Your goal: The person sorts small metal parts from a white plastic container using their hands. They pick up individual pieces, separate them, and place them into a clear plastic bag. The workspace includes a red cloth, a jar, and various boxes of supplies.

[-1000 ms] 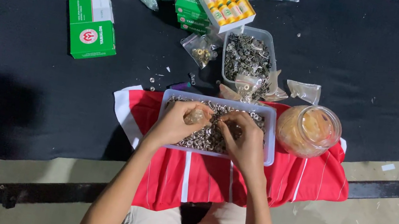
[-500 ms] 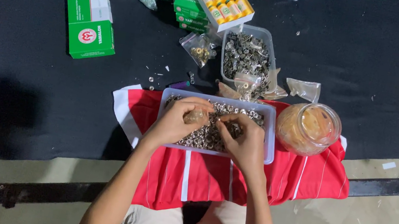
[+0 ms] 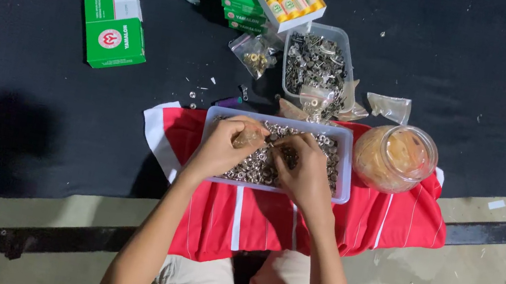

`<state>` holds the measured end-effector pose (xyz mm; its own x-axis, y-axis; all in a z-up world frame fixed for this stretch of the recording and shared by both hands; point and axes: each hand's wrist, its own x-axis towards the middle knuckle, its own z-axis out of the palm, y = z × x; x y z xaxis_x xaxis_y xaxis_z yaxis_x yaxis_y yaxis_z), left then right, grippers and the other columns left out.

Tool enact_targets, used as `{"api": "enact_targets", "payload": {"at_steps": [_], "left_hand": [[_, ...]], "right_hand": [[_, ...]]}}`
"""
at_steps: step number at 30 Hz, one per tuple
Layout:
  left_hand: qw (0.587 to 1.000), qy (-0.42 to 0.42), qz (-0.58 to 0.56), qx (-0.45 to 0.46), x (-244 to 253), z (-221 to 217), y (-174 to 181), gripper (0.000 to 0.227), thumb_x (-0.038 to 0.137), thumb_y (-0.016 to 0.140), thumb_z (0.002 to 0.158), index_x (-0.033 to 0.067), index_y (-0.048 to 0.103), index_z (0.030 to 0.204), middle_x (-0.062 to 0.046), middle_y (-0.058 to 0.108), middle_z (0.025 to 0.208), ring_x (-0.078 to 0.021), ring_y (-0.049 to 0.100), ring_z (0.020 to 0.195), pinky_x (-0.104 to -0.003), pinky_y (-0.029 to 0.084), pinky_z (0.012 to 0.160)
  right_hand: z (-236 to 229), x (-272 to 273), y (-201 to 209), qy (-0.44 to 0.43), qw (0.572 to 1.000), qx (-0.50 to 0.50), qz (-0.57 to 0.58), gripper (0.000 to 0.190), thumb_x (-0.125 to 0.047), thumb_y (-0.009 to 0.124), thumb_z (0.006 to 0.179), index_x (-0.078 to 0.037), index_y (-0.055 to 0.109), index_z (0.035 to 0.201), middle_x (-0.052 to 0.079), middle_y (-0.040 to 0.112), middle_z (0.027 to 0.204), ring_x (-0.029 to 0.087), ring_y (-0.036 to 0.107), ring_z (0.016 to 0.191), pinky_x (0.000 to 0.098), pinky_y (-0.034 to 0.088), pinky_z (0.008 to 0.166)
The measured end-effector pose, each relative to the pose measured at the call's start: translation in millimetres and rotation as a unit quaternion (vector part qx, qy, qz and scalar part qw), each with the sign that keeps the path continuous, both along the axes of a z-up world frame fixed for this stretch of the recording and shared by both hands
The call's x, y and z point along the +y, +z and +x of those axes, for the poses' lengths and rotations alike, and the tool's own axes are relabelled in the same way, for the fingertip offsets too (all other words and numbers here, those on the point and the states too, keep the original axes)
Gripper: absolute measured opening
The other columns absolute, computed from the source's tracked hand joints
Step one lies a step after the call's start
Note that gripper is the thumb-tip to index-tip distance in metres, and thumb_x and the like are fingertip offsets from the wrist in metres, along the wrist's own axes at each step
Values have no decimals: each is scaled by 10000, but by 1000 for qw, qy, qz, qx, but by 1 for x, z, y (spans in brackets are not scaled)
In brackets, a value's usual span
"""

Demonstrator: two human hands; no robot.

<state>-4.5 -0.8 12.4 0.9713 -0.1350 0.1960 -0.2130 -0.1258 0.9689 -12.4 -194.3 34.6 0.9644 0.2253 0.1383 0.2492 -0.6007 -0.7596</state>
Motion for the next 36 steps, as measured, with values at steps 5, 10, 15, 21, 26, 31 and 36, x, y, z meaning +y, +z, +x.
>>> {"api": "enact_targets", "payload": {"at_steps": [5,10,15,21,26,31,36], "left_hand": [[1000,2,10,3,0,0,-7,104,78,747,816,0,724,882,-135,738,1051,-201,684,966,-307,541,752],[1000,4,13,-3,0,3,-17,106,79,755,787,4,725,856,-109,748,1040,-187,687,933,-291,539,738],[1000,7,4,23,0,5,-23,171,54,728,745,56,769,911,-96,746,1047,-185,682,985,-295,542,788],[1000,6,19,10,0,7,-31,208,51,723,744,52,770,947,-132,744,1064,-252,691,992,-332,546,787],[999,18,34,30,-4,-2,-15,195,57,709,733,46,767,919,-123,755,1039,-235,700,958,-319,541,762],[998,22,42,40,-2,-6,-8,154,42,694,721,9,735,866,-103,771,1005,-196,695,890,-290,523,715],[994,51,-2,98,-1,1,-26,170,73,679,753,62,757,904,-44,773,970,-92,643,878,-261,528,712]], "right_hand": [[-5,4,17,4,1000,0,-8,231,-92,688,892,-95,757,1112,171,652,1057,446,689,1009,518,579,874],[1,-2,-10,27,999,-18,-23,159,-110,725,884,-98,787,1030,164,657,1003,436,702,968,501,596,822],[0,2,6,13,999,29,-30,309,-106,693,845,-67,740,1148,209,648,1093,476,688,1009,523,588,862],[7,4,-1,15,998,38,-49,242,-101,655,937,-65,769,1148,208,634,1033,475,703,964,507,614,803],[5,-1,1,25,998,45,-47,227,-233,691,944,-105,779,1109,200,643,1064,501,691,983,552,603,816],[3,4,4,20,996,63,-55,271,-327,687,969,-149,776,1153,180,647,1080,471,695,1018,543,585,871],[13,10,-6,-3,990,74,-118,267,-388,625,998,-211,756,1149,165,645,1107,487,690,999,573,577,848]]}}
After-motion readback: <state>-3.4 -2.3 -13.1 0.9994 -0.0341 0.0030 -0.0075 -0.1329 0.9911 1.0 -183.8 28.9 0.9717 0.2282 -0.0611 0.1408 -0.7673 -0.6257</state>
